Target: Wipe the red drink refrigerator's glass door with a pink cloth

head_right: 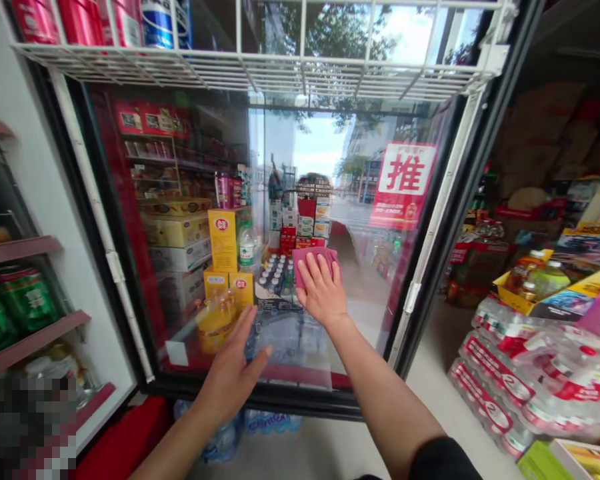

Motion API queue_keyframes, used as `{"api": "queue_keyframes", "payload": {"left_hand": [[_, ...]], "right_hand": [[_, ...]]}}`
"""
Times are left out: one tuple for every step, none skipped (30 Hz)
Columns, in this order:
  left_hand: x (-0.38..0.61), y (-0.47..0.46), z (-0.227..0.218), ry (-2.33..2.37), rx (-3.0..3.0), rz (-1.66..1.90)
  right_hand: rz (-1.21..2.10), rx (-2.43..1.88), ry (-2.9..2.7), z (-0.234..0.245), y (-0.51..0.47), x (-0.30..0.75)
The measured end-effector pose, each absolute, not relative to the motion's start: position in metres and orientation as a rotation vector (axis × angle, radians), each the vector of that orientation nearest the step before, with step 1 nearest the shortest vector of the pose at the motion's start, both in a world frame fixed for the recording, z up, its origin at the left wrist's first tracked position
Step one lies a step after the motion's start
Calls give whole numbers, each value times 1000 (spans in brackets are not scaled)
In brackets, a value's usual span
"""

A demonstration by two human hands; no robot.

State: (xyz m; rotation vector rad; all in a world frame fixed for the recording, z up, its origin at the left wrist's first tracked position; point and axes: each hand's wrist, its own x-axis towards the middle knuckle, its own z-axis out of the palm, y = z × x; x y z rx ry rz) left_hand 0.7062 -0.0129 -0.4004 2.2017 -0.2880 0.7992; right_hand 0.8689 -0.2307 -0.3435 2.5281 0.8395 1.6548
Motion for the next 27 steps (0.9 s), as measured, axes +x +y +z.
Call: {"api": "queue_keyframes", "payload": {"left_hand": [[710,-19,-395,-313,2214,804],[714,-24,-389,-340,2226,811],[718,-30,-382,-367,2239,823],[722,-35,-375,-392,2252,835],[726,-41,-369,-419,2265,848],[730,-47,-362,-446,2280,862],[733,-53,-356,-475,2295,877],[737,-58,-350,-507,2309,895],[740,-64,-344,-543,2323,915],[743,-70,-340,-581,2334,936],[746,-75,-336,-617,2343,958],[748,-80,-332,-653,2351,977],[750,-85,-330,-683,2355,994],[751,-88,-328,-704,2358,1010],[752,-91,-327,-718,2359,1025],[754,-94,-327,-726,2358,1039],[755,-96,-328,-727,2355,1052],[756,-97,-329,-724,2353,1065],[758,-98,-331,-722,2351,1076],[759,-99,-332,-723,2350,1085],[760,-100,-334,-725,2348,1093],[761,-101,-335,-727,2345,1099],[762,-101,-336,-730,2341,1105],[763,-102,-336,-732,2337,1113],[763,-102,-335,-731,2333,1121],[763,-103,-334,-730,2330,1129],[763,-103,-333,-727,2331,1137]], "right_hand": [[1671,2517,815,-344,-241,869],[1690,2503,791,-345,-252,870],[1709,2492,768,-345,-262,870],[1721,2489,743,-346,-272,871],[1727,2494,719,-346,-282,872],[1730,2505,698,-347,-291,872],[1732,2519,675,-347,-301,873],[1737,2529,653,-347,-310,873],[1746,2534,628,-348,-319,874],[1758,2533,600,-348,-327,874],[1771,2529,570,-349,-335,874],[1780,2524,541,-349,-342,873],[1785,2519,516,-350,-348,872],[1788,2512,499,-349,-353,871],[1790,2501,489,-347,-357,870],[1793,2486,486,-344,-360,870],[1800,2470,484,-340,-363,870],[1812,2460,474,-333,-364,870],[1833,2456,454,-324,-365,870],[1859,2462,420,-314,-366,871],[1886,2476,380,-302,-366,871],[1909,2492,341,-288,-367,872],[1926,2505,312,-274,-366,872],[1937,2514,298,-259,-366,872],[1944,2519,293,-245,-365,872],[1950,2522,293,-230,-364,872],[1961,2520,293,-216,-363,872]]}}
